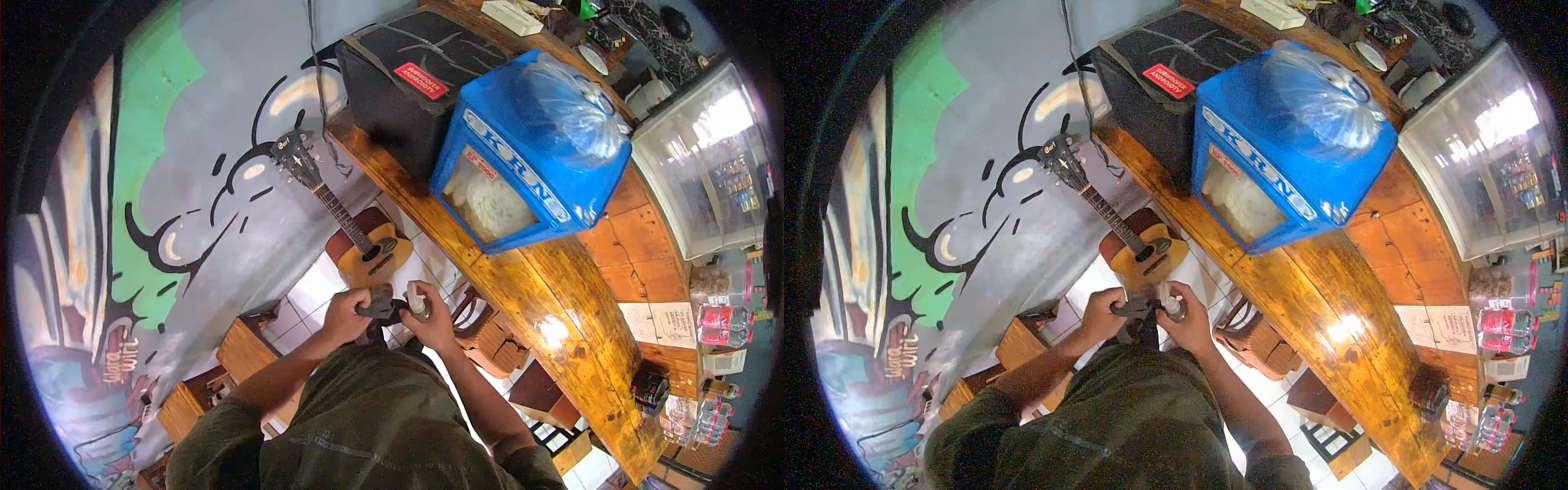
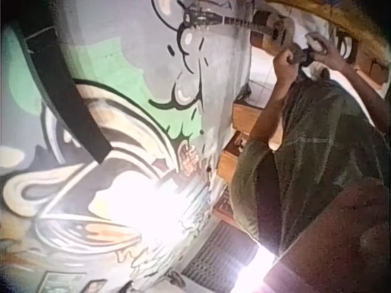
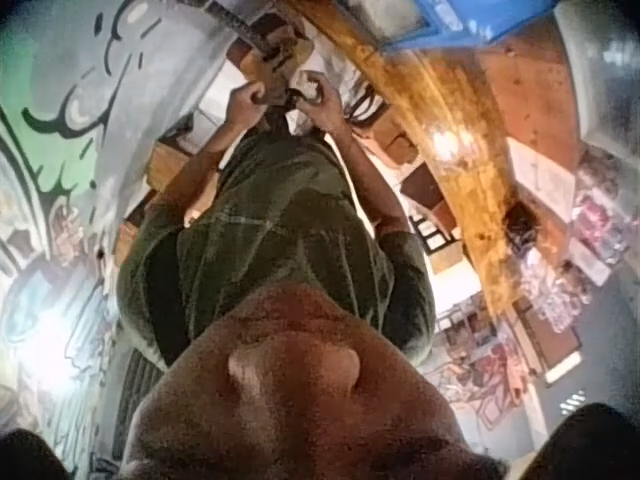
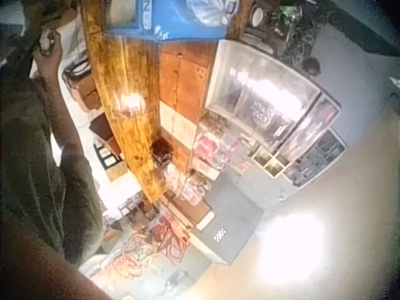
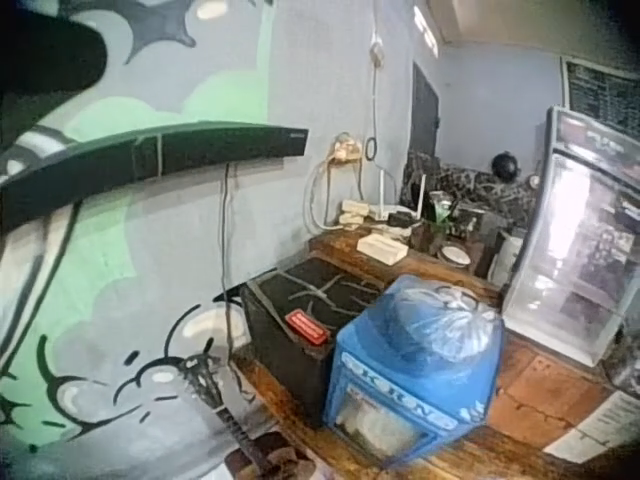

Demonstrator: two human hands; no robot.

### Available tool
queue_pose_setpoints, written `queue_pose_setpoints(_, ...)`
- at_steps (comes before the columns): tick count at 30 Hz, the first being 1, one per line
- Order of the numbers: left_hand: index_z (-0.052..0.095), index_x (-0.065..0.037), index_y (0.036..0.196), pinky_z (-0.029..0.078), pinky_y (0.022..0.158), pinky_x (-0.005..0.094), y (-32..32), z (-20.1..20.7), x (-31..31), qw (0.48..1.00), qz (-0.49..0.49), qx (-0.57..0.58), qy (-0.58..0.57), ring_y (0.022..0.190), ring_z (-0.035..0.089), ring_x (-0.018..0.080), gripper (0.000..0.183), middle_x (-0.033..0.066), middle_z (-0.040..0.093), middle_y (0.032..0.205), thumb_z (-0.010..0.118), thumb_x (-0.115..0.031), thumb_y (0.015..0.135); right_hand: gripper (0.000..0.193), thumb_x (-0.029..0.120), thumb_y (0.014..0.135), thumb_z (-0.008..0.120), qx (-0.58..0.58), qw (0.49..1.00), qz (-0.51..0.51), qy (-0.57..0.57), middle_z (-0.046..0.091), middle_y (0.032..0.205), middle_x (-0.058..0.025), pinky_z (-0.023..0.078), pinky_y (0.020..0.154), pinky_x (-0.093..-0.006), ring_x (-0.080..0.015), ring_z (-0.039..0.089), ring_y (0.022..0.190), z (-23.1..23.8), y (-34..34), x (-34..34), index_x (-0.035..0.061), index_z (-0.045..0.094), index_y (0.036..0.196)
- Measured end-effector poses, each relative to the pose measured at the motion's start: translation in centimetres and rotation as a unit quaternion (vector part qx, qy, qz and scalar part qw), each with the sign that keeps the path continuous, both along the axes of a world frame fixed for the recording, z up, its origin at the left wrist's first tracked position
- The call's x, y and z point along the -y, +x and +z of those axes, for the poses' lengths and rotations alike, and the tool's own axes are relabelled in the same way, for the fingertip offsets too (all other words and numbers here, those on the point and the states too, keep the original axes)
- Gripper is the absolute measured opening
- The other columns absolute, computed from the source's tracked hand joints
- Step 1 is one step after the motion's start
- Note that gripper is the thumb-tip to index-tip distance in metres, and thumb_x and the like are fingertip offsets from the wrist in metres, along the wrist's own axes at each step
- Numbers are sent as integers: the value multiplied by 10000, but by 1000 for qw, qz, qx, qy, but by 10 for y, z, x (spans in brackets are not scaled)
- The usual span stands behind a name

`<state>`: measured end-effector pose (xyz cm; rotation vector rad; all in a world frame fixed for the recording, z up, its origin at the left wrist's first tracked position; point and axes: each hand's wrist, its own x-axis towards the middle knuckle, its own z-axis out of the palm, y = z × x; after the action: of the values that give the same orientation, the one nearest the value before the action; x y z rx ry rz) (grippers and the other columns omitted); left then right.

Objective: The recorder cleans various surfaces including a counter, a guitar, and a speaker using a spray bottle and a cloth.

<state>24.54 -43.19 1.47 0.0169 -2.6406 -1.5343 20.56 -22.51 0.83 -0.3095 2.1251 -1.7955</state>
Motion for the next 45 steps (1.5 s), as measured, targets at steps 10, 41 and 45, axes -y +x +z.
queue_pose_setpoints(10,394,-39,762,412,594,338,48,9,-68,998,-48,40,25,641,513,294,277,132,480,702,663,-2,704,569,58,727,696,21,999,14,-30,609,1119,-104,423,965,-327,-203,570,1086,-33,39,-56,26,505,1262)
queue_pose_setpoints(41,646,13,1003,494,822,407,-182,-160,183,957,198,212,-9,906,657,326,602,192,688,959,700,-549,794,483,20,734,674,8,962,-271,-36,564,867,11,456,749,-246,-88,545,817,15,32,86,59,542,1197)
queue_pose_setpoints(45,690,3,924,503,766,446,-135,-158,178,974,198,101,-30,886,663,386,526,203,699,894,702,-510,805,488,36,730,682,11,965,-259,-36,549,881,5,451,756,-254,-94,534,819,8,29,90,68,537,1195)
